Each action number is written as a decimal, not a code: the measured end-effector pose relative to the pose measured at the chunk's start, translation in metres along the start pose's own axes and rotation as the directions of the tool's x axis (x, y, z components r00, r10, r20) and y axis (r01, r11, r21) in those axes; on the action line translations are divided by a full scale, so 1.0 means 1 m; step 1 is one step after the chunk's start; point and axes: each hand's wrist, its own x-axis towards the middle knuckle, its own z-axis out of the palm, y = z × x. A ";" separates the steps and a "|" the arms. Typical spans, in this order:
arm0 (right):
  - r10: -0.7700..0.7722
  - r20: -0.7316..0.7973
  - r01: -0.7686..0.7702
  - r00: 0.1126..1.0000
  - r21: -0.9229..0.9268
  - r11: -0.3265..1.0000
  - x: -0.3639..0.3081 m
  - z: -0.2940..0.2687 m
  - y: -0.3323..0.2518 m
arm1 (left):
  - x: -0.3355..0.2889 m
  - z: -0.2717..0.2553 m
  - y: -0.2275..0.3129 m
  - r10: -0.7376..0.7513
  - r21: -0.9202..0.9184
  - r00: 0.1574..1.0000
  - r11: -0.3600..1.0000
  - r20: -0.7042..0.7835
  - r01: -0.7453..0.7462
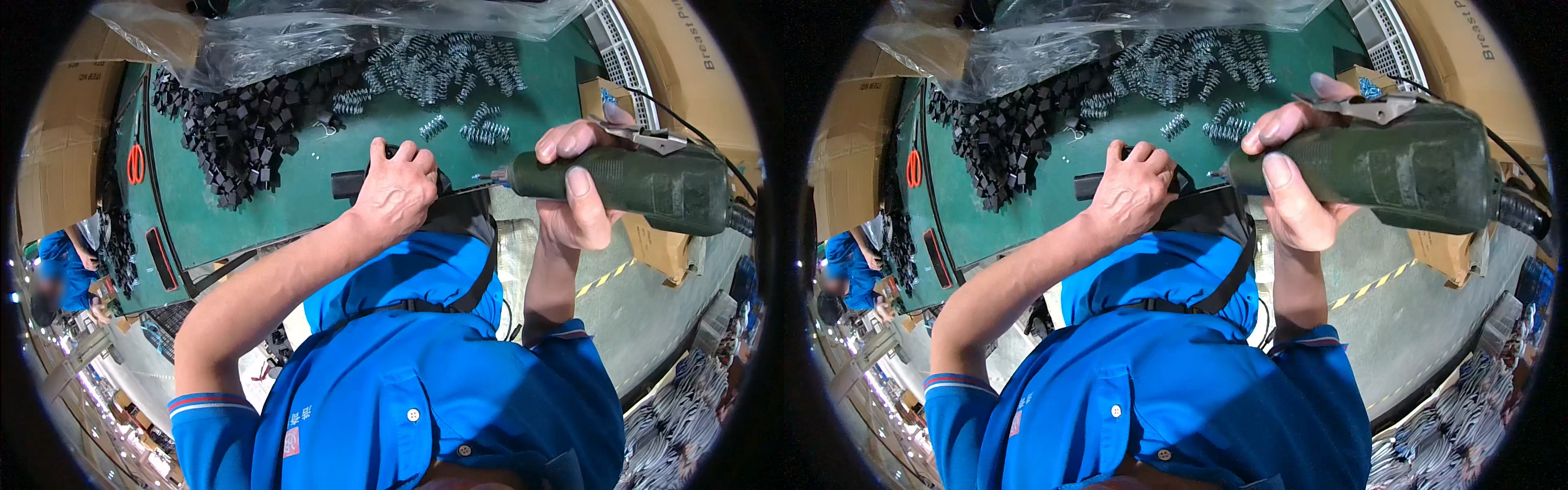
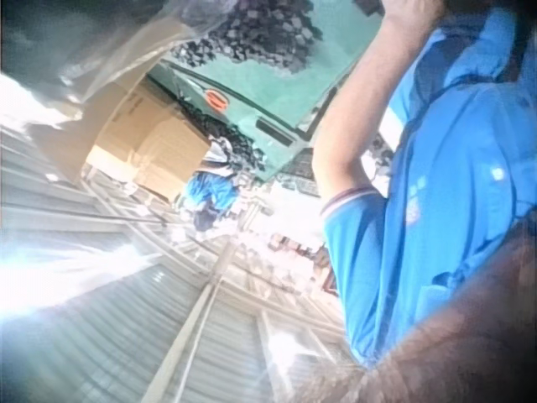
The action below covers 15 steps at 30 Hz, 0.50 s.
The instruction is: The person repeatedly picks black plastic housings and metal springs from a green workbench, inserts the springs into the housings, and uses a green electric screwdriver to fasten them. The person places the assembled units into a plastic bag and continues the cycle with additional parts.
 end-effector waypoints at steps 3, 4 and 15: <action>-0.031 -0.007 0.031 0.999 0.033 0.999 0.005 0.004 0.002 | 0.002 0.008 0.001 -0.064 -0.067 0.996 0.996 -0.068 0.059; -0.029 -0.030 0.033 0.999 0.112 0.993 0.006 0.009 0.000 | 0.001 0.011 0.001 -0.089 -0.120 0.994 0.989 -0.063 0.081; 0.057 -0.392 -0.215 0.918 -0.374 0.902 0.018 -0.005 0.004 | -0.014 0.022 -0.008 -0.210 -0.414 0.957 0.903 -0.198 0.112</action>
